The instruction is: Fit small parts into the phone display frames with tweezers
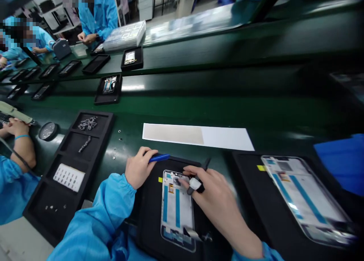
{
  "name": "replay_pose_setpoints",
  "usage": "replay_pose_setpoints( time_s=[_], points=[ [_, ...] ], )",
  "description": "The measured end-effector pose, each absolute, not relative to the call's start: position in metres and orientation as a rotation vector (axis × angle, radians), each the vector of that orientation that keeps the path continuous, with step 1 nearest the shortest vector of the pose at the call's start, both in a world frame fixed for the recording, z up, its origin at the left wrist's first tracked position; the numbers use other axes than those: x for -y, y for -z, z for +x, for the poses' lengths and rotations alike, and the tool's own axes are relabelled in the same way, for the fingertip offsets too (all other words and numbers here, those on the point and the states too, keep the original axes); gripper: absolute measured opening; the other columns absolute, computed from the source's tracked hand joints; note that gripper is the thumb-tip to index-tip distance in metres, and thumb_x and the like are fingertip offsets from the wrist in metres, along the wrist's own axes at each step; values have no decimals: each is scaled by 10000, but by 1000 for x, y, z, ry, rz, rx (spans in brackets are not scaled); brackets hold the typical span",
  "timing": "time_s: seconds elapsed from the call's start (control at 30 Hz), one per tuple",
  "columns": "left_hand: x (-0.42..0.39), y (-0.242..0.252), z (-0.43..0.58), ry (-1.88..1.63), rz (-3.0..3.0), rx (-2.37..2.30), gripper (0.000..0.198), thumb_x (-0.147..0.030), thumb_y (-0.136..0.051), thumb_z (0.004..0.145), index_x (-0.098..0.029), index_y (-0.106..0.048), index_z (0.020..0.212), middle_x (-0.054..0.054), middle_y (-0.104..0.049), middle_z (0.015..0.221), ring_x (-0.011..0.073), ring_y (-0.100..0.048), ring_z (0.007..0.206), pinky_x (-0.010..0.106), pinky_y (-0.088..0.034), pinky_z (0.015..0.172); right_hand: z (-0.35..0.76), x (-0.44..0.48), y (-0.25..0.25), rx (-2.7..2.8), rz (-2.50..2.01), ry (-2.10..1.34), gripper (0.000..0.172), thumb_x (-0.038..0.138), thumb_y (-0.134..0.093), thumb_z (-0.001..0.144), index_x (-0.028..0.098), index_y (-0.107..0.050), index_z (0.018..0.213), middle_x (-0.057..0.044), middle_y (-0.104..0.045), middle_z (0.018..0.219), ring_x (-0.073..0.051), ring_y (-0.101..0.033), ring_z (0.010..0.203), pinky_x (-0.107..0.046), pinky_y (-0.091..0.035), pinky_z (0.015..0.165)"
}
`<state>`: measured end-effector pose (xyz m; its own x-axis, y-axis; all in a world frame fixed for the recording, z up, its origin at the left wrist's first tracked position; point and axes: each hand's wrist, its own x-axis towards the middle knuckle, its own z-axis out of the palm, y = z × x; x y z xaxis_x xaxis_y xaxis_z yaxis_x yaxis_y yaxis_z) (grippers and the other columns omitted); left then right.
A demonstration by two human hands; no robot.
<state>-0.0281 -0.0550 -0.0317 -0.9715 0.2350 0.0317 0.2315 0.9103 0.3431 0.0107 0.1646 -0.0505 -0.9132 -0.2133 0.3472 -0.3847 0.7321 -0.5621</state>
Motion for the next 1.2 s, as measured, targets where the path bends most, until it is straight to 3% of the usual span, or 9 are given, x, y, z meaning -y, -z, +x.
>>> replay_pose_setpoints(
  time_s=[0.17,0.33,0.43,0.57,0.63,0.73,0.8,0.97,1.2],
  points=[
    [58,32,-19,-669,426,-3165,335,-189,-618,887,-265,-628,1213,38,-635,1195,170,-689,899,242,-547,644,13,-158,53,2668,494,-966,149,210,-456,947,231,-577,1030,-52,-683,869,-254,-630,781,-362,-469,666],
    [61,22,-6,-1127,652,-3125,184,-212,-518,956,-214,-692,1016,28,-644,897,137,-647,751,237,-504,634,18,-162,52,2672,447,-1086,220,115,-431,931,236,-575,1045,-36,-694,930,-229,-653,845,-340,-498,704],
    [64,14,-3,-1611,651,-3064,361,-305,-411,1011,-191,-683,803,33,-590,786,144,-598,737,272,-480,672,22,-162,51,2620,354,-1066,152,174,-467,960,238,-593,1018,-47,-684,925,-253,-634,888,-382,-494,769],
    [59,4,-8,-1959,471,-2806,544,-354,-296,1037,-189,-465,546,19,-509,641,135,-532,627,281,-450,613,27,-161,51,2581,221,-1092,105,243,-533,962,247,-616,1026,-49,-678,927,-256,-620,861,-387,-492,733],
    [52,0,-12,-1918,449,-2633,456,-347,-341,1028,-193,-475,620,28,-569,719,135,-581,669,282,-491,658,29,-161,52,2559,188,-1165,109,242,-552,957,247,-619,1042,-44,-680,942,-246,-619,869,-370,-502,722],
    [40,-1,-14,-1740,519,-2449,155,-285,-439,997,-192,-561,979,72,-629,1029,154,-674,863,301,-550,800,31,-161,53,2503,131,-1204,133,230,-566,951,244,-623,1070,-44,-682,970,-240,-607,887,-363,-512,736],
    [34,1,-13,-1619,588,-2463,150,-237,-462,983,-205,-544,1104,70,-643,1077,160,-692,915,297,-561,828,31,-160,54,2491,98,-1223,121,228,-573,945,245,-626,1052,-40,-686,953,-236,-602,852,-358,-511,712],
    [26,5,-14,-1281,830,-2754,116,-213,-502,961,-207,-591,1035,52,-712,983,185,-699,913,304,-566,813,29,-160,57,2468,67,-1409,92,225,-580,926,239,-604,1014,-32,-676,906,-235,-611,860,-339,-518,693],
    [15,2,-20,-995,989,-2804,143,-214,-472,977,-197,-598,1043,66,-720,978,188,-703,916,294,-564,783,27,-161,53,2504,42,-1490,143,149,-532,909,232,-587,1011,-43,-674,918,-239,-569,823,-350,-500,679]
  ],
)
